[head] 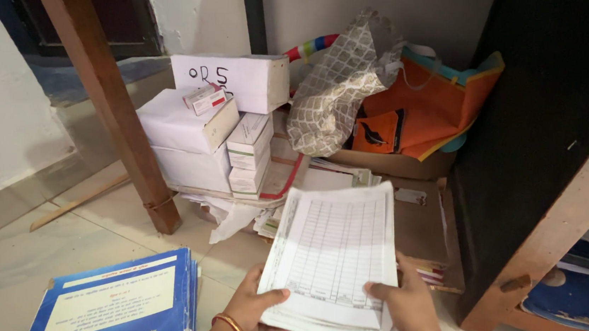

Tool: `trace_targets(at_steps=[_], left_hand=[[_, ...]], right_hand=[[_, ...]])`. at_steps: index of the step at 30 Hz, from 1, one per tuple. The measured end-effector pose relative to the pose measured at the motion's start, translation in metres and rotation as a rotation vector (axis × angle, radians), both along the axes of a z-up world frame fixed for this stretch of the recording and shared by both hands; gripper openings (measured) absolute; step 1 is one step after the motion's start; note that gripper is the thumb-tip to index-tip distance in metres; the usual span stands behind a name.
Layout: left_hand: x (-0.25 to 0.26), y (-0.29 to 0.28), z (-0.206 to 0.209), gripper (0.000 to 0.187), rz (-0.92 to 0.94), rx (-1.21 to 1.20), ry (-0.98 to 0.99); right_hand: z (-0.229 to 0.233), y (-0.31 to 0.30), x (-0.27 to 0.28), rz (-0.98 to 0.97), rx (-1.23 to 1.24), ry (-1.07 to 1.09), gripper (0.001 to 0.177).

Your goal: The person sits on the floor and wipes the covers of several documents and notebooks with a brown cloth. They handle a cardboard folder, a yellow plastic bag, and a blue notebook, cleaning each item individually before placing them aside.

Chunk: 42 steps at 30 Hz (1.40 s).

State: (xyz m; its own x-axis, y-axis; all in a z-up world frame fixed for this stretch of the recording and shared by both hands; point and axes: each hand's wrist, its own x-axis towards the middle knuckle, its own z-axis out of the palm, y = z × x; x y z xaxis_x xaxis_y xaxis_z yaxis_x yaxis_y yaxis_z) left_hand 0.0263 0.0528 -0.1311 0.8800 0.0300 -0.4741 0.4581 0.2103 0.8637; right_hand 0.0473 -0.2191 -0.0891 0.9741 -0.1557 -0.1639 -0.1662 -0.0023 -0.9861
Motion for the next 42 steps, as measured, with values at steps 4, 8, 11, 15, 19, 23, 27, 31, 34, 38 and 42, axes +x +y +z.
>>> trace_targets(at_steps=[4, 8, 11, 15, 19, 23, 27, 31, 34, 38, 42], left_hand=[[0.001, -0.003, 0.014, 0.063, 0.032, -0.049, -0.137], [0.011, -0.010, 0.029, 0.062, 0.150, -0.148, -0.182], [0.014, -0.018, 0.036, 0.063, 0.166, -0.207, -0.237], [0.017, -0.027, 0.033, 0.061, 0.141, -0.201, -0.259], [0.021, -0.034, 0.030, 0.060, 0.120, -0.204, -0.247], [0.031, -0.045, 0.023, 0.061, 0.091, -0.167, -0.239], [0.049, -0.078, 0.020, 0.060, 0.018, -0.219, -0.177], [0.084, -0.130, 0.004, 0.048, -0.054, -0.225, -0.039], [0.094, -0.165, -0.004, 0.048, -0.092, -0.128, 0.056], [0.092, -0.181, -0.007, 0.055, -0.106, -0.049, 0.091], [0.104, -0.181, -0.005, 0.056, -0.008, -0.121, 0.072]], right_hand=[[0.002, -0.015, -0.003, 0.147, 0.328, 0.112, 0.090], [-0.004, -0.007, -0.019, 0.259, 1.079, -0.270, 0.067], [0.005, 0.015, -0.026, 0.305, 1.177, -0.300, 0.062], [0.010, 0.040, -0.020, 0.144, 0.766, -0.127, 0.053], [0.017, 0.038, -0.019, 0.017, 0.713, -0.069, 0.052], [0.013, 0.027, -0.014, -0.082, 0.694, -0.013, 0.050], [0.032, 0.012, -0.017, -0.314, 0.468, -0.095, 0.057], [0.030, -0.020, -0.017, -0.382, 0.336, -0.216, 0.058], [0.015, -0.040, -0.013, -0.444, 0.253, -0.201, 0.056], [-0.016, -0.051, -0.008, -0.451, 0.310, -0.182, 0.062], [-0.052, -0.063, 0.020, -0.432, 0.481, -0.140, 0.057]])
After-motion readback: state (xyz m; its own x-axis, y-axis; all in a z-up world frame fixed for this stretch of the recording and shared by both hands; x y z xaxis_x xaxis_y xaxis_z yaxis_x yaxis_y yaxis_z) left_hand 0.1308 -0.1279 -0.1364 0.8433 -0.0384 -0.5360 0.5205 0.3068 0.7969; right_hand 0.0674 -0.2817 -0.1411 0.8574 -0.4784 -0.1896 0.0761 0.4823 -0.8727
